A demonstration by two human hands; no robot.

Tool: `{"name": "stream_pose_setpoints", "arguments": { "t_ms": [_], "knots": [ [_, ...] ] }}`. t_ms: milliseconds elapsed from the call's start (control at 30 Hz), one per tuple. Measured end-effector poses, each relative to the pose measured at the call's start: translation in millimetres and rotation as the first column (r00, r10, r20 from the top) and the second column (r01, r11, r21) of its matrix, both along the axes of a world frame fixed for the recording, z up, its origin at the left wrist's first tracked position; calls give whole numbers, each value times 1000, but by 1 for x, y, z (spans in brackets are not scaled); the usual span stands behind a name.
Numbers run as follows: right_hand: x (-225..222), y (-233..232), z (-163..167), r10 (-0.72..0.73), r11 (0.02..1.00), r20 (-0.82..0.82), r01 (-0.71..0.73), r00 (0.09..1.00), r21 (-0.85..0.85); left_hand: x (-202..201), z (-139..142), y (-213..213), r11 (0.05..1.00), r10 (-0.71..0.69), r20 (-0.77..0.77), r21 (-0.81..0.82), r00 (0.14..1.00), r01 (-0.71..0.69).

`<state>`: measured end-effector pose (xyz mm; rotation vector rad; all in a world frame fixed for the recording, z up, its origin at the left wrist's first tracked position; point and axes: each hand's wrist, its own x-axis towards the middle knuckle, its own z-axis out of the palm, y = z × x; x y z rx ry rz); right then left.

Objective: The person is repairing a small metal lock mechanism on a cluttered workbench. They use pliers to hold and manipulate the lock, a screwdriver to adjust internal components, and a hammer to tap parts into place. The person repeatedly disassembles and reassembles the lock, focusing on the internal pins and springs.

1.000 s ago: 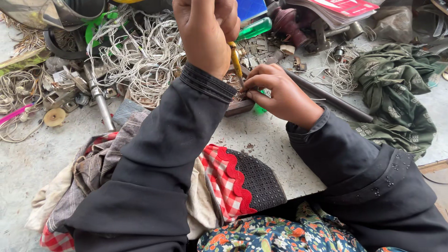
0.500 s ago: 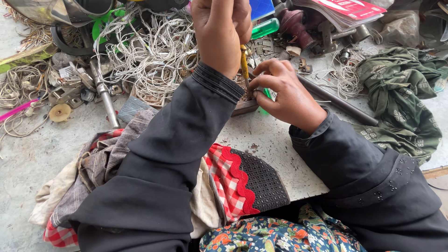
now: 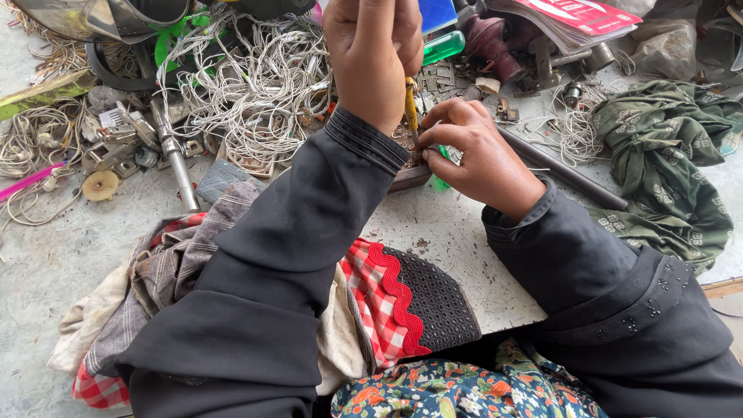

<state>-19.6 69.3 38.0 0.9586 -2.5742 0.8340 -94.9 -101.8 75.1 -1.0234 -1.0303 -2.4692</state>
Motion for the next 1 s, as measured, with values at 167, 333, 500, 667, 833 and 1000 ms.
{"name": "stream_pose_setpoints", "arguments": {
  "t_ms": [167,333,500,667,833,1000],
  "knots": [
    [0,0,1,17,1000,-10,-18,1000,-8,5,0,3,1000,10,-27,-11,1000,-10],
    [-3,-5,1,15,1000,-3,-15,1000,-3,12,5,5,1000,23,-35,-16,999,-24],
    [-4,-10,1,24,999,-27,-25,999,-30,26,6,9,996,63,-27,-68,998,-64],
    [-1,-11,3,28,999,-28,-29,999,-33,30,10,9,997,62,-28,-49,998,-64],
    [0,-6,4,37,999,-43,-39,998,-37,25,10,10,998,51,-29,-25,998,-52],
    [-3,0,3,39,999,-43,-40,998,-30,21,7,11,999,36,-36,-22,999,-37]
  ]
}}
